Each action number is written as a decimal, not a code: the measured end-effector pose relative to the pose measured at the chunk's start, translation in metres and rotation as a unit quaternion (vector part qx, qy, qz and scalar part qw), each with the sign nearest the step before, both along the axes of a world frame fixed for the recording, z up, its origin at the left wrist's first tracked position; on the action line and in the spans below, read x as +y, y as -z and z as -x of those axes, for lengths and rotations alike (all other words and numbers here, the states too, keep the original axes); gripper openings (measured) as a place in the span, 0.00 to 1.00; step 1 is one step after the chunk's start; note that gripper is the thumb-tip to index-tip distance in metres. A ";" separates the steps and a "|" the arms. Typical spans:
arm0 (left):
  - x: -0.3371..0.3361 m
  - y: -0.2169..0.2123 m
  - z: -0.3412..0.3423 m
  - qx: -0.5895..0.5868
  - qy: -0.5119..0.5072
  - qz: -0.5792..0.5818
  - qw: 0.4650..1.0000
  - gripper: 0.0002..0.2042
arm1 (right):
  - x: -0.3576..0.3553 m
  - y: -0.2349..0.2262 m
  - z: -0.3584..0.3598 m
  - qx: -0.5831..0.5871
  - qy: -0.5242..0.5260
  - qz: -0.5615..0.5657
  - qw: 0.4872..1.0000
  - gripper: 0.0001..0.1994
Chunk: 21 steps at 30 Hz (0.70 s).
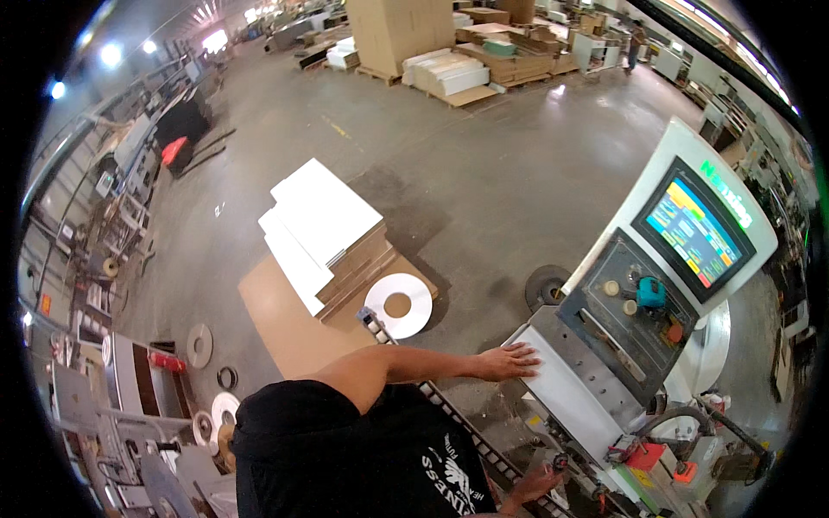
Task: The person feeds long white boards into an automatic edge banding machine and removes them from the other side.
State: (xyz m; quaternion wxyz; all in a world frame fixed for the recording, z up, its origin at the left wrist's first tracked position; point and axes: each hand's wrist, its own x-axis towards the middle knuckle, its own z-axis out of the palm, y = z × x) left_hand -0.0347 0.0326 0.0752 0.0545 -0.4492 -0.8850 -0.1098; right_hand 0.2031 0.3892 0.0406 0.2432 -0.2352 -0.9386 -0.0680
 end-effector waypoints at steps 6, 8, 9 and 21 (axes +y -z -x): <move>0.039 -0.006 0.001 0.020 0.049 0.002 0.999 0.33 | -0.036 0.005 -0.014 -0.041 -0.043 0.221 0.973 0.27; 0.055 0.000 -0.008 0.062 0.037 -0.039 0.997 0.34 | -0.038 -0.023 -0.007 -0.067 -0.074 0.265 0.959 0.25; 0.070 -0.001 -0.006 0.056 0.040 -0.031 0.997 0.34 | -0.036 -0.028 -0.003 -0.045 -0.080 0.265 0.960 0.24; 0.197 0.008 -0.026 0.062 0.074 0.020 0.995 0.29 | -0.034 -0.055 -0.005 0.006 -0.064 0.331 0.941 0.15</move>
